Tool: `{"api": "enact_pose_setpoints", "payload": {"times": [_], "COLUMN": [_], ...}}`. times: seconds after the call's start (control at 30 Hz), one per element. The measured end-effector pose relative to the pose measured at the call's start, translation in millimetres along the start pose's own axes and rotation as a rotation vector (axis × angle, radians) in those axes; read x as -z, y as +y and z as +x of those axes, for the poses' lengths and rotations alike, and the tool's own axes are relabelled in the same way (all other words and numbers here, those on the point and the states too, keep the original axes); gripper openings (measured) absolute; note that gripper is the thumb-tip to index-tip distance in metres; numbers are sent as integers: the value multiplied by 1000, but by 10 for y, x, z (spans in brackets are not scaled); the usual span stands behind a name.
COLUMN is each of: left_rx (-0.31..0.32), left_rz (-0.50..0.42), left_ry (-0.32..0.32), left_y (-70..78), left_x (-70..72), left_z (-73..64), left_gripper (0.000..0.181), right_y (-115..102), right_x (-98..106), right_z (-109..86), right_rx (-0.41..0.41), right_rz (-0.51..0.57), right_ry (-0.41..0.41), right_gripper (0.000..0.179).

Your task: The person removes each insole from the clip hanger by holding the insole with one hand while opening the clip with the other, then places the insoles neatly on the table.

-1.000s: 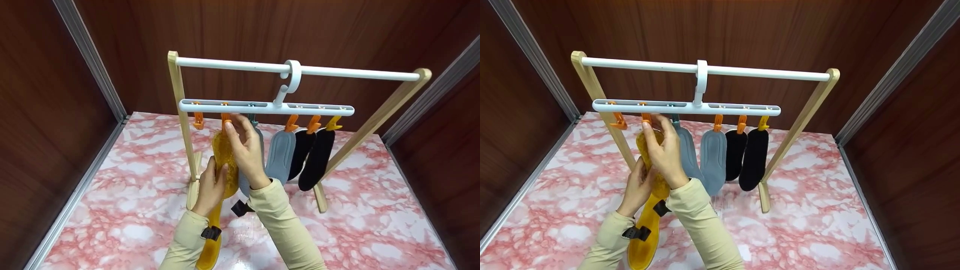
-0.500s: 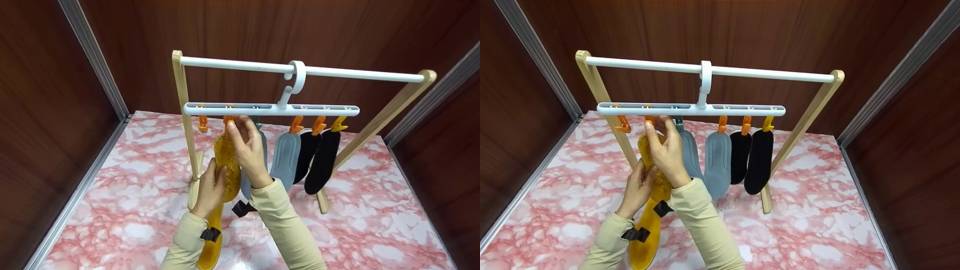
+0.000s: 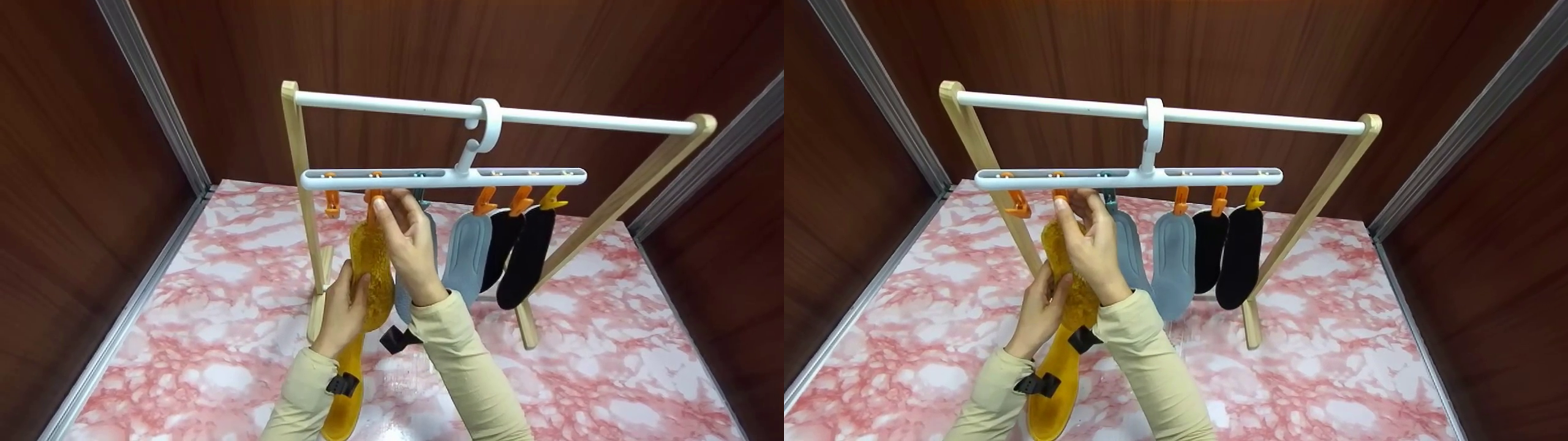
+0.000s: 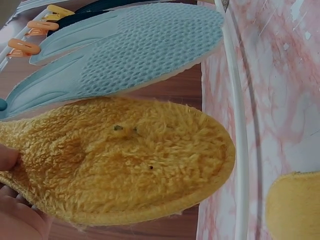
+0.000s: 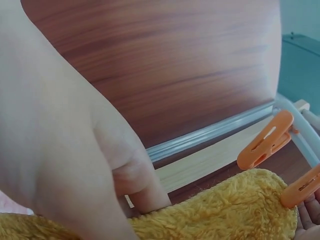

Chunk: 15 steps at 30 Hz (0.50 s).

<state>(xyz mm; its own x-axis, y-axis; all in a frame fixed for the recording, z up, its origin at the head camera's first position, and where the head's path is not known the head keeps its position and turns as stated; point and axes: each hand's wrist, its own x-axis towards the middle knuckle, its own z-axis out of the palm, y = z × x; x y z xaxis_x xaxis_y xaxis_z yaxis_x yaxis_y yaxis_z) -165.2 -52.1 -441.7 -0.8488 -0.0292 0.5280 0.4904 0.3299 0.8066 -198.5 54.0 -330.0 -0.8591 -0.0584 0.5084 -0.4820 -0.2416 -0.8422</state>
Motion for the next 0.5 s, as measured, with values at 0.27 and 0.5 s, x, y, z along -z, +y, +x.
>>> {"api": "enact_pose_setpoints", "payload": {"times": [0.27,0.5], "left_rx": [2,7], "left_rz": [24,52], "left_ry": [8,14], "left_y": [-22,-27], "left_x": [-1,9], "left_z": [-36,-55], "left_gripper": [9,12], "right_y": [-20,-26], "right_x": [9,12], "right_z": [17,31], "right_rx": [-2,-17], "right_rz": [18,28], "right_ry": [-4,3], "right_gripper": [21,22]}}
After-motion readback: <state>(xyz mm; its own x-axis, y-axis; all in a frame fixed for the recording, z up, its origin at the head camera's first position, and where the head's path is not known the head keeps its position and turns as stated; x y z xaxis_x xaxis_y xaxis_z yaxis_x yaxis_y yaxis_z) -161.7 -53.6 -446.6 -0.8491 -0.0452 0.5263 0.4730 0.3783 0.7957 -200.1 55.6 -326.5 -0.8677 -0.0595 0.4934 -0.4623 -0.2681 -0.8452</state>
